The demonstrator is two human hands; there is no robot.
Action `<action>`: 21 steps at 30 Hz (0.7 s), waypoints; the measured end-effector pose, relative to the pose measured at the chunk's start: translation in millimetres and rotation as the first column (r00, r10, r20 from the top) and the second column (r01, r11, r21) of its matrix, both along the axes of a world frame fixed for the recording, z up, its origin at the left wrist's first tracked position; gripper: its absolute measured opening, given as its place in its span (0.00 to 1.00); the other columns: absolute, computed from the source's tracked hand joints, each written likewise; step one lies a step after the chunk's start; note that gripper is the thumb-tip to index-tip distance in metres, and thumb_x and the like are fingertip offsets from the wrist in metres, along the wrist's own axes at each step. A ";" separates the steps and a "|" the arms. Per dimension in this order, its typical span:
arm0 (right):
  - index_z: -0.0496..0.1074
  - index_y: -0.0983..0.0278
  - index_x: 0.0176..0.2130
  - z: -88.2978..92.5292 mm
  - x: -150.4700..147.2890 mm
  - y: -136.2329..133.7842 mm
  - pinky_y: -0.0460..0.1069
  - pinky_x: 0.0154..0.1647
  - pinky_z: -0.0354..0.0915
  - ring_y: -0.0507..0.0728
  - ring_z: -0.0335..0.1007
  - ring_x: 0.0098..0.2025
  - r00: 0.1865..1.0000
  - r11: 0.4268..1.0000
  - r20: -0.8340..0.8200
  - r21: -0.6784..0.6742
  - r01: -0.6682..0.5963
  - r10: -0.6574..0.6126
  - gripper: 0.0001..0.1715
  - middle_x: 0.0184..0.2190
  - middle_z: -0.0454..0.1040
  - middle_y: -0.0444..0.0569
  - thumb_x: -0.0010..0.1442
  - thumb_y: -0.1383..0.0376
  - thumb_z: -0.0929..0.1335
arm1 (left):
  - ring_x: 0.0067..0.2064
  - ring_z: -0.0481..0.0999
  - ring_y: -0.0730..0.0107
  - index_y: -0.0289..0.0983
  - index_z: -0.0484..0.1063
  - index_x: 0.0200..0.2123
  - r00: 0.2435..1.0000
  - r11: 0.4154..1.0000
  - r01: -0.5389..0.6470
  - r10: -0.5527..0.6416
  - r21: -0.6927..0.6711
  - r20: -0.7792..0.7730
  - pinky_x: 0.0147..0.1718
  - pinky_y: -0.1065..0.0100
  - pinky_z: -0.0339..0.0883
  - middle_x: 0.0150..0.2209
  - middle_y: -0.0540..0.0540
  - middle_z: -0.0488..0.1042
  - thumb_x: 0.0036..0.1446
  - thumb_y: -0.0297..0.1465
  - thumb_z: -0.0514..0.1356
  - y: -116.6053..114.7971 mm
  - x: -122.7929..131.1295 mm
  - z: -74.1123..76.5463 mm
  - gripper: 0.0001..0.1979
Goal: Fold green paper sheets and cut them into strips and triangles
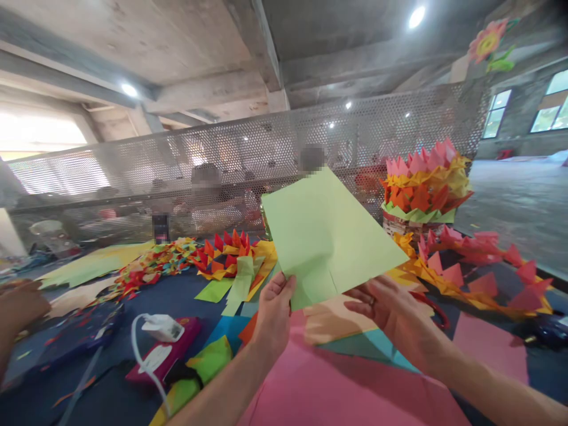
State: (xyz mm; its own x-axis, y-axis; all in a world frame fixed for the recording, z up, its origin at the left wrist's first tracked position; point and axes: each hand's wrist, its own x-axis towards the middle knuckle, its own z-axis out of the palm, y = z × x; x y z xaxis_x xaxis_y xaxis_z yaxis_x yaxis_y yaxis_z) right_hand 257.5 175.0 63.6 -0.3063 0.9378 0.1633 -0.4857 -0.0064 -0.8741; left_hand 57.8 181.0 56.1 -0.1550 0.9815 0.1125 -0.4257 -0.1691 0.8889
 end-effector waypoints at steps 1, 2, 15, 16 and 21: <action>0.74 0.57 0.40 -3.2 -3.1 -2.1 0.51 0.44 0.71 0.58 0.73 0.46 0.998 0.999 0.060 0.016 -0.039 0.038 0.13 0.41 0.77 0.46 0.55 0.55 0.73 | 0.42 0.78 0.65 0.40 0.75 0.42 1.000 1.000 0.001 -0.001 0.006 0.010 0.40 0.69 0.70 0.41 0.47 0.80 0.48 0.35 0.67 -1.4 2.1 -0.6 0.16; 0.74 0.58 0.43 -7.1 -5.7 -3.2 0.50 0.43 0.71 0.58 0.72 0.47 0.991 0.997 0.115 0.021 -0.071 0.068 0.16 0.43 0.76 0.48 0.55 0.55 0.73 | 0.42 0.78 0.65 0.40 0.75 0.42 1.000 1.000 0.011 -0.011 0.013 0.021 0.40 0.69 0.70 0.40 0.47 0.80 0.48 0.35 0.67 -2.9 4.5 -1.4 0.16; 0.79 0.64 0.36 -24.3 -9.2 2.1 0.50 0.32 0.72 0.59 0.78 0.35 0.986 0.994 0.167 -0.105 0.007 0.011 0.18 0.32 0.80 0.50 0.48 0.56 0.76 | 0.46 0.77 0.63 0.41 0.75 0.45 0.998 0.999 0.037 -0.035 0.038 -0.046 0.42 0.68 0.69 0.41 0.46 0.80 0.51 0.38 0.67 -14.6 15.8 -2.5 0.18; 0.79 0.64 0.36 -24.5 -8.9 2.1 0.49 0.31 0.72 0.58 0.78 0.34 0.987 0.994 0.163 -0.113 0.016 0.002 0.17 0.32 0.80 0.50 0.48 0.56 0.76 | 0.46 0.77 0.64 0.41 0.74 0.46 0.998 0.998 0.043 -0.041 0.041 -0.049 0.42 0.68 0.69 0.42 0.47 0.80 0.51 0.38 0.66 -14.3 15.9 -3.2 0.18; 0.79 0.65 0.37 -26.0 -8.5 3.3 0.48 0.31 0.73 0.58 0.78 0.35 0.983 0.988 0.182 -0.143 0.053 -0.026 0.17 0.33 0.80 0.50 0.49 0.57 0.76 | 0.46 0.76 0.65 0.42 0.74 0.46 0.995 0.994 0.094 -0.093 0.055 -0.020 0.41 0.69 0.69 0.44 0.48 0.79 0.54 0.36 0.65 -13.1 17.4 -6.1 0.15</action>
